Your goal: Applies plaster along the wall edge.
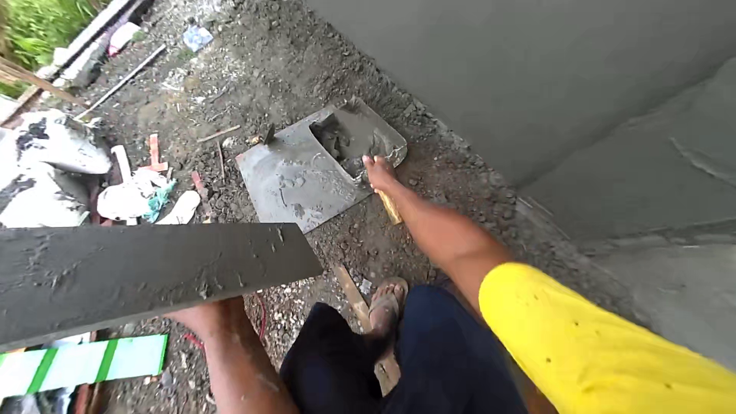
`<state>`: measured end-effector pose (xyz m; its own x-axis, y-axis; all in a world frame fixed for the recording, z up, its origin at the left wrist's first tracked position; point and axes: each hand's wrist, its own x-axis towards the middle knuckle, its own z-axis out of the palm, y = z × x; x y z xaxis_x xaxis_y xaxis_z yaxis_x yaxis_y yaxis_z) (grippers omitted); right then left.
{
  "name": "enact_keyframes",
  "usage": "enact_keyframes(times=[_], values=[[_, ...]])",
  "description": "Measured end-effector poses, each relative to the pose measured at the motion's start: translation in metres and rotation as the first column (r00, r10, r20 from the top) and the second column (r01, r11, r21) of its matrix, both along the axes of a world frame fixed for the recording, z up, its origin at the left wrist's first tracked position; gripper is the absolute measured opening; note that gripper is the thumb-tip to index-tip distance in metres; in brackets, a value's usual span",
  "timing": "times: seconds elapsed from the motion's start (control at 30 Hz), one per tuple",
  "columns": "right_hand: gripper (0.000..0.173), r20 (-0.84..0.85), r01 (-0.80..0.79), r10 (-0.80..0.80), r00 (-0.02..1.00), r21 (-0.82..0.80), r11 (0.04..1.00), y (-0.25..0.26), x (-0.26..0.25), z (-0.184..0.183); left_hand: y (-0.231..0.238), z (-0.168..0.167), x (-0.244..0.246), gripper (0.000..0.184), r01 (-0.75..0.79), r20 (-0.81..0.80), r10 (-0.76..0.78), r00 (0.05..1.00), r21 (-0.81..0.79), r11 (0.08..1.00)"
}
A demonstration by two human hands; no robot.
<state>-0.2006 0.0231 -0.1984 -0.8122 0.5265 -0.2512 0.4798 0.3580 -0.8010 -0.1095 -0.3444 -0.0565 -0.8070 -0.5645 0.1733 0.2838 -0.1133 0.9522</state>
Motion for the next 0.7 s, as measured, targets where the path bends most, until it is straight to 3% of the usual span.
enact_keyframes(times=[0.03,0.13,0.27,0.4,0.53,0.63,0.7], values=[[0.066,0.065,-0.028,0.029,0.997,-0.010,1.000,0.002,-0.007,-0.014,-0.002,0.001,-0.001,0.043,-0.008,0.012,0.008,1.000,-0.016,1.000],[0.066,0.029,-0.040,0.038,0.999,0.052,0.998,-0.007,-0.021,-0.034,-0.002,-0.001,-0.008,0.042,-0.006,0.046,0.008,0.999,-0.044,0.999],[0.048,0.163,-0.027,0.063,0.985,-0.216,0.976,-0.020,-0.017,-0.059,0.003,-0.007,-0.017,0.039,0.034,0.079,-0.033,0.996,-0.016,0.999],[0.049,0.144,0.068,0.007,0.990,-0.511,0.857,-0.038,-0.015,-0.069,0.013,-0.011,-0.026,0.038,0.035,0.138,-0.029,0.990,-0.043,0.998],[0.061,-0.030,-0.048,0.043,0.999,-0.839,0.542,-0.044,-0.004,-0.063,0.020,-0.015,-0.034,0.040,0.050,0.135,-0.042,0.990,-0.054,0.997],[0.054,0.081,-0.027,0.158,0.984,-0.812,0.582,-0.060,0.024,-0.079,0.024,-0.014,-0.035,0.038,0.049,0.145,-0.041,0.989,-0.050,0.998],[0.046,0.154,0.017,0.199,0.968,-0.830,0.558,-0.068,0.034,-0.101,0.026,-0.014,-0.034,0.035,0.050,0.150,-0.040,0.988,-0.068,0.996]])
